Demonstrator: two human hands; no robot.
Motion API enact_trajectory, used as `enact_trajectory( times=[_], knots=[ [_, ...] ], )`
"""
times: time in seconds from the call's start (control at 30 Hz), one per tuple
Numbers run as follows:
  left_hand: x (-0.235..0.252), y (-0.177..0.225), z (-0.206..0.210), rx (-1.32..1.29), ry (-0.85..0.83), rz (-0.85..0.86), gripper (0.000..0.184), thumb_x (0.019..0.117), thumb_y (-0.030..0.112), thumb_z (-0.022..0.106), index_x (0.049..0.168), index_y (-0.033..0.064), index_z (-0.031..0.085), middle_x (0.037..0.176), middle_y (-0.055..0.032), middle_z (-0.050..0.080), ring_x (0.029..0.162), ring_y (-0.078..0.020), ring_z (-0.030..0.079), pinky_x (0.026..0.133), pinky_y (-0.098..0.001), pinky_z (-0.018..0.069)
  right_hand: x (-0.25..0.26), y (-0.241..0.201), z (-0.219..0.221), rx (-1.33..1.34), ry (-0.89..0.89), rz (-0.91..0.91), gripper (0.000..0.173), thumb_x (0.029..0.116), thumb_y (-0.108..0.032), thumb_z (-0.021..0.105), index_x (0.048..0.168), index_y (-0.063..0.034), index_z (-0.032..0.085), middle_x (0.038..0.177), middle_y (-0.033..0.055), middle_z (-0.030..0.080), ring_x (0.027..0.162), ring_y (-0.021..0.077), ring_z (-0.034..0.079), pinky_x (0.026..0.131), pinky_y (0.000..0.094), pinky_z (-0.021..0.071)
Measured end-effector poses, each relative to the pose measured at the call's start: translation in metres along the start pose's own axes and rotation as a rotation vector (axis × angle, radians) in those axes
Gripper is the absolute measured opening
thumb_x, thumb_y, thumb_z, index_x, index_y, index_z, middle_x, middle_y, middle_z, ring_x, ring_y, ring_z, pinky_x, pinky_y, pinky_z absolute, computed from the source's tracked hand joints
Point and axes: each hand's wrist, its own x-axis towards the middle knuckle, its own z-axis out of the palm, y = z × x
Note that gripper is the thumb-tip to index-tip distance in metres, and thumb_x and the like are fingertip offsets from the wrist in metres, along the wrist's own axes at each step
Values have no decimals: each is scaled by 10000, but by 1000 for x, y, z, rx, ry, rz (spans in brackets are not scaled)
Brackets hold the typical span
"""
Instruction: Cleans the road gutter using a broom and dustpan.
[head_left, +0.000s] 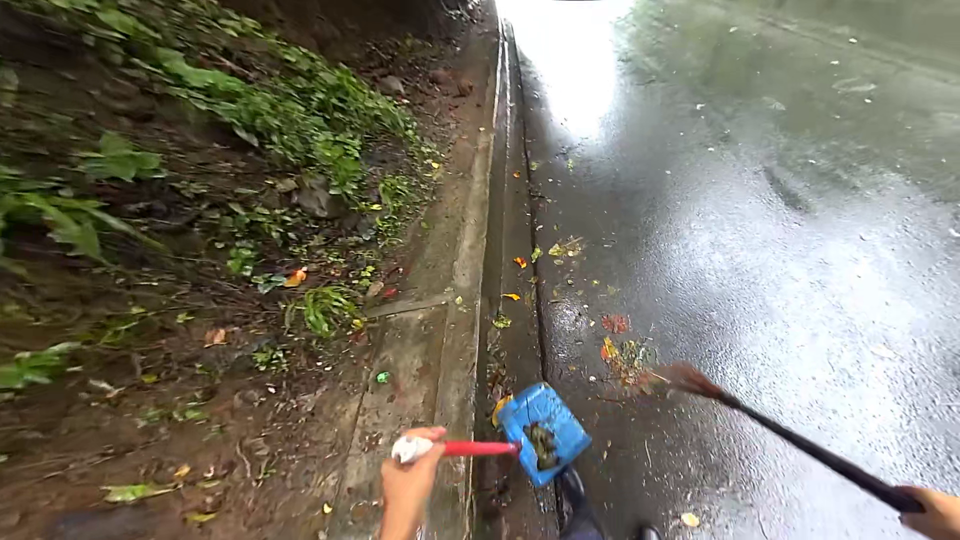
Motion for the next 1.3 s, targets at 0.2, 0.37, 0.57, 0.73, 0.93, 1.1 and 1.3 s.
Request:
enact_trajectory(
  times=[0.2,0.37,0.57,0.73,0.93,1.1,1.3],
  knots=[
    [109,-13,86,92,-286,222,232,762,-55,641,985,-103,599,994,-105,671,942,-104,646,871,-311,553,49,-99,30,104,68,419,433,999,-244,613,1309,58,624,1359,305,615,1290,470,586,1009,672,467],
    [175,-42,154,108,-499,334,180,777,-39,632,936,-123,627,999,-177,680,975,-190,656,902,-366,541,32,-263,103,148,-134,265,527,977,-217,601,1464,-36,518,1350,273,634,1244,464,619,982,672,495],
    [227,-44,188,127,-598,287,177,808,-50,625,980,-95,632,1030,-159,688,1007,-195,657,926,-389,533,22,-320,86,171,-335,98,475,1021,-309,575,1466,-145,549,1380,240,629,1279,449,602,1011,688,469],
    [250,-39,195,132,-584,234,188,819,-68,634,1001,-113,623,1035,-172,686,1002,-194,652,922,-395,528,21,-248,28,269,-257,18,496,1021,-297,633,1501,-196,560,1347,231,658,1234,448,626,1024,691,452],
    [251,-39,197,129,-591,224,184,822,-38,624,995,-100,627,1042,-160,683,1019,-189,653,940,-380,530,78,-246,-19,126,-1,287,450,1035,-228,537,1466,-98,542,1326,276,647,1231,482,623,977,682,482],
    [246,-37,206,144,-576,189,177,841,-62,617,1016,-84,633,1061,-156,687,1031,-195,652,941,-386,527,92,-347,26,36,-130,247,537,988,-169,567,1512,-101,474,1352,282,625,1217,488,626,941,664,516],
    [247,-34,209,163,-551,168,162,846,-106,626,1004,-78,648,1064,-181,698,1032,-244,663,937,-429,531,55,-404,55,-83,-328,-56,577,1015,-208,551,1577,-203,420,1409,251,603,1243,482,613,975,680,496]
  ],
)
